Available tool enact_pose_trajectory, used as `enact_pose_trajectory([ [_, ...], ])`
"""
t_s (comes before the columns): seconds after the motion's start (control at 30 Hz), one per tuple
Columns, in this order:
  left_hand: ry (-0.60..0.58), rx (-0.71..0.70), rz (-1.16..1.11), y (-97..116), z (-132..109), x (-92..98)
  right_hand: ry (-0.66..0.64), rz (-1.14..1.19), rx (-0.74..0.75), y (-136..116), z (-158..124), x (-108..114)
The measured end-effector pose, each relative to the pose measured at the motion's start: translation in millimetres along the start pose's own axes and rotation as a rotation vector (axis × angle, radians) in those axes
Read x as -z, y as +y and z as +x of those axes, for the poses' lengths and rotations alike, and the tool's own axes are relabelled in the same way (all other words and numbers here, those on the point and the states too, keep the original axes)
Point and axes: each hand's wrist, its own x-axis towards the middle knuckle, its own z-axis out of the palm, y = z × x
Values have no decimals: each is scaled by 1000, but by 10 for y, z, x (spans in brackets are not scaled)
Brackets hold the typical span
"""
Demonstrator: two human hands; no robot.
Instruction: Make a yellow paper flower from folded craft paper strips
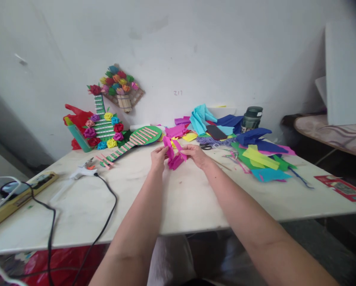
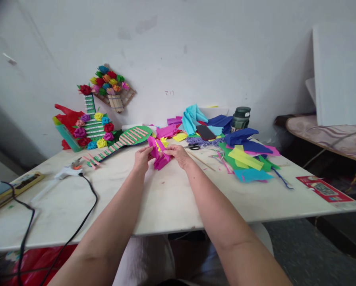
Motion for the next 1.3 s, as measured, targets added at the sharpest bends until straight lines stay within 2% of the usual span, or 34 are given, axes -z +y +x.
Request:
enact_pose_trajectory([
  [0.1,-20,2,15,0,-16,-11,13,29,-13,38,29,7],
  [0.2,-15,7,14,5,-24,-13,104,-17,4,82,64,17],
  [0.3,-6,21,6,-2,-15,-8,221,-166,99,105,86,22],
  [0.37,-6,27,2,-14,-2,-2,253,-317,201,112,93,22],
  [0.47,4,32,4,-25,10,6,257,-485,331,128,102,20],
  [0.6,26,32,15,-10,-2,-5,261,-533,410,159,124,21],
  [0.83,-58,-8,90,-5,-48,-60,221,-461,445,169,127,-23],
  [1.0,-102,-19,133,-32,-71,-87,181,-493,495,219,137,-75],
  [1.3,-160,-13,96,-48,-100,-128,286,-622,494,281,172,-71],
])
